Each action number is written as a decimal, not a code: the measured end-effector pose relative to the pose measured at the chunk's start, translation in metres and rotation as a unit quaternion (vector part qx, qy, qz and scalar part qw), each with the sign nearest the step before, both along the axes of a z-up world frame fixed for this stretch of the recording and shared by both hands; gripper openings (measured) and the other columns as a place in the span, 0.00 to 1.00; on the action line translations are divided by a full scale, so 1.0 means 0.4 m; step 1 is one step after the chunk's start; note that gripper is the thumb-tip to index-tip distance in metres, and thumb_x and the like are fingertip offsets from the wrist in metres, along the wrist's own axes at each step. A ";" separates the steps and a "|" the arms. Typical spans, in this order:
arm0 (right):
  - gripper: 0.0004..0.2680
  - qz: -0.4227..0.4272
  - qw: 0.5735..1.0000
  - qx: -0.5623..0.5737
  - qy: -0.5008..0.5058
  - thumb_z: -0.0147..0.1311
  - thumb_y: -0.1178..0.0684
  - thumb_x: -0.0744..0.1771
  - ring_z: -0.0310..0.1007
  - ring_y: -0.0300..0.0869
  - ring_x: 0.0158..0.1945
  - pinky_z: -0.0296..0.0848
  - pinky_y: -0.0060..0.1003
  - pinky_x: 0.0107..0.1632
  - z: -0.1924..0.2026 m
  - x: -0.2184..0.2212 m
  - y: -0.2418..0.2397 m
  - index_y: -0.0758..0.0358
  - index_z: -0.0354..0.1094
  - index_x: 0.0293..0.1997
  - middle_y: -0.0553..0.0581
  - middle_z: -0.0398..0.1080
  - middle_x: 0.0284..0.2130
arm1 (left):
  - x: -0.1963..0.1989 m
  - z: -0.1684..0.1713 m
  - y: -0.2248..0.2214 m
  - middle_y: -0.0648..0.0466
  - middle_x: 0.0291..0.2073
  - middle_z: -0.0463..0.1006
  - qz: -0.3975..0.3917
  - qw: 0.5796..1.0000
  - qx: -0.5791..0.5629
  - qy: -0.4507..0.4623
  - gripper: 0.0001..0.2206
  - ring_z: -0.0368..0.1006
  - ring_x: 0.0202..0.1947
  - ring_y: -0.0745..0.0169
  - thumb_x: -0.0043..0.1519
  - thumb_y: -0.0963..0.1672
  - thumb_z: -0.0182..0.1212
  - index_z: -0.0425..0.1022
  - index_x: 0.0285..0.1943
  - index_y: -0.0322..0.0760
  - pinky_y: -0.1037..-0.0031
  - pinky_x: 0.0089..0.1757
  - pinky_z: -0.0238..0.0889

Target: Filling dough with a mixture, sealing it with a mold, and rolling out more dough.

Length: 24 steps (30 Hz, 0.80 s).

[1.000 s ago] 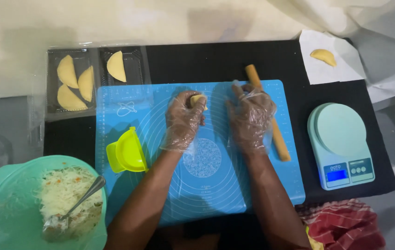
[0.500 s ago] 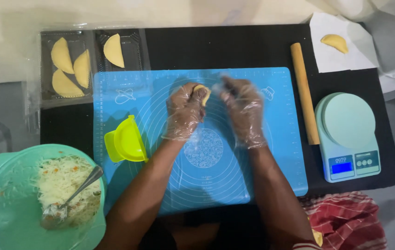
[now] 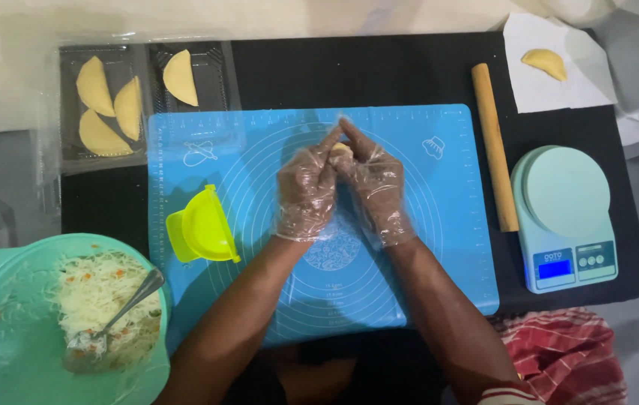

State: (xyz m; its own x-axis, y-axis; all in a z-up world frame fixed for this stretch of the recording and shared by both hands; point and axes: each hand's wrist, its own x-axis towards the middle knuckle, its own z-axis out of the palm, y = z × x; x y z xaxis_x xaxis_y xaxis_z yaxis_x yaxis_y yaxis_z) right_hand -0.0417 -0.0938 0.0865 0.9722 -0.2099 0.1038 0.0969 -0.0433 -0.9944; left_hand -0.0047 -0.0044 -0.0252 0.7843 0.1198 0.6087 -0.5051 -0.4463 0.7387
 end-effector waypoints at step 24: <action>0.07 -0.032 0.990 -0.134 -0.018 0.70 0.53 0.63 0.77 0.39 0.31 0.76 0.36 0.38 -0.074 0.048 -0.044 0.61 0.78 0.39 0.57 0.74 0.22 | 0.028 0.157 -0.008 0.59 0.37 0.86 -0.058 0.909 -0.165 0.378 0.16 0.83 0.44 0.61 0.54 0.45 0.78 0.84 0.50 0.54 0.69 0.47 0.77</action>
State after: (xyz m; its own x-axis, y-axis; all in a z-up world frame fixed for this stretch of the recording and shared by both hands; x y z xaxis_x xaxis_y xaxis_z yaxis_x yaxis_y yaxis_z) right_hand -0.0227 -0.1113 0.0570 0.9524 -0.2313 0.1988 0.1207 -0.3128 -0.9421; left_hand 0.0064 -0.0078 0.0378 0.9827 0.0872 -0.1635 0.1729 -0.1137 0.9784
